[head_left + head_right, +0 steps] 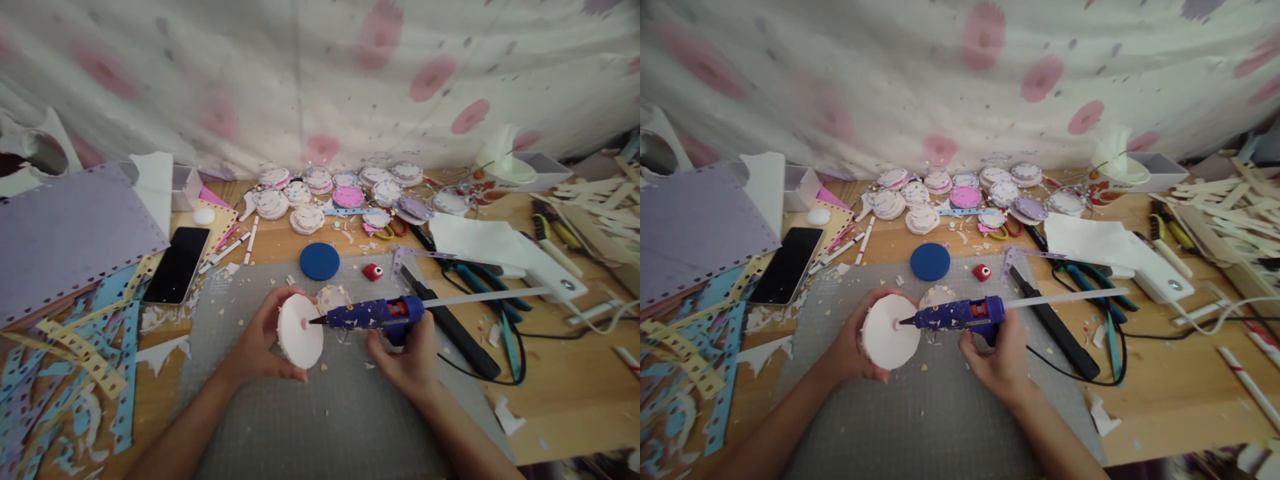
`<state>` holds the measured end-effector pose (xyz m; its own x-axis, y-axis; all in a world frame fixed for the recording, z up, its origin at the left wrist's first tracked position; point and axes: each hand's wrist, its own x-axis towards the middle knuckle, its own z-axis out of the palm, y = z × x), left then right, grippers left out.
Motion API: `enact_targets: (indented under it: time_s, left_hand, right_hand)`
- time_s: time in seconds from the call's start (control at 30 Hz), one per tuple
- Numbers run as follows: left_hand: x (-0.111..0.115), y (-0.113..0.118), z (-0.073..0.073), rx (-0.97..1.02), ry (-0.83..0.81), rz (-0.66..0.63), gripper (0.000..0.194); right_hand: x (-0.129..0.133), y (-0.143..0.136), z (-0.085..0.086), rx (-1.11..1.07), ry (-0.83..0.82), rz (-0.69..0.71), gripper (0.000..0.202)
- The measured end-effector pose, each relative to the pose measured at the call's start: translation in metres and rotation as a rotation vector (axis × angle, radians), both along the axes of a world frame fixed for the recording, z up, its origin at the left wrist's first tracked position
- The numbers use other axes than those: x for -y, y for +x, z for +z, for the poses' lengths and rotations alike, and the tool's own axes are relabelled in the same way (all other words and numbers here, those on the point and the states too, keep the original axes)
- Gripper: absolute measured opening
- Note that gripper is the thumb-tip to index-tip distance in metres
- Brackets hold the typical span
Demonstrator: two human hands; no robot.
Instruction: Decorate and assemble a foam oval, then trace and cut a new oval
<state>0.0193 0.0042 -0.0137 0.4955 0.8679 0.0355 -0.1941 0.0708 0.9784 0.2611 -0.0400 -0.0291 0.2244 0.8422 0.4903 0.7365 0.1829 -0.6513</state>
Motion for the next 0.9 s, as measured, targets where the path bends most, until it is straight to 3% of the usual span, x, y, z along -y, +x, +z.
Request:
enact_targets:
  time_s: [0.6,0.9]
  left_hand:
    - [0.0002,-0.0008,0.0009,-0.022,0.020,0.003,0.096]
    - [-0.0008,-0.0008,0.0005,-0.021,0.060,0.007,0.097]
  right_hand:
    - [-0.0023,-0.0011,0.0071,0.105,0.054,-0.002,0.026]
    - [-0.0002,0.0017,0.0016,0.069,0.021,0.008,0.030]
